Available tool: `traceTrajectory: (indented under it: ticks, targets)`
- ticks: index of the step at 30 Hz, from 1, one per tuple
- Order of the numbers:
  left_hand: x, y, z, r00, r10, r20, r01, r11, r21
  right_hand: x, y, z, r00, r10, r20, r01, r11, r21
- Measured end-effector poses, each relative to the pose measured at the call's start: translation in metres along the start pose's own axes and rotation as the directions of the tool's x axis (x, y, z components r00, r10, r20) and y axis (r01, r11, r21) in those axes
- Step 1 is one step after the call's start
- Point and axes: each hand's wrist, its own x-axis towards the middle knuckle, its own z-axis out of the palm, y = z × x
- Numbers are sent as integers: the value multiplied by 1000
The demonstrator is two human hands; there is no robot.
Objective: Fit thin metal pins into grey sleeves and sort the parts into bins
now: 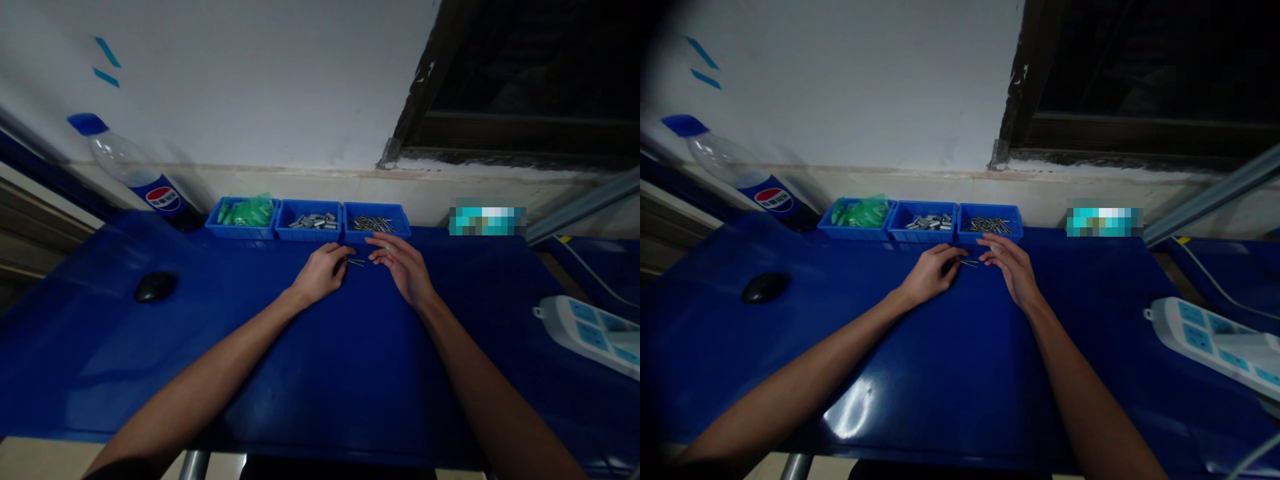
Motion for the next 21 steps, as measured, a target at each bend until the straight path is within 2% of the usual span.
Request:
traceTrajectory:
  ticks: [7, 10, 15, 18, 21]
  targets:
    - [0, -5, 4, 998, 16, -67, -12, 997, 70, 0, -1, 0, 1000, 7, 8, -7, 1000, -4]
    - [0, -2, 1, 992, 1, -128, 2, 1000, 26, -1, -1, 0, 1000, 8, 5, -8, 1000, -7]
    - [3, 2, -8, 970, -66, -235, 25, 984, -174, 1, 4, -2, 1000, -6, 2, 6, 998, -61]
    - [4, -1, -10, 964, -144, -222, 53, 927, -371, 2, 8, 0, 1000, -18, 15, 21, 982, -185]
    - [5, -5, -8, 962, -208, -178, 78, 830, -552, -1, 8, 4, 997, -3, 71, 26, 948, -317]
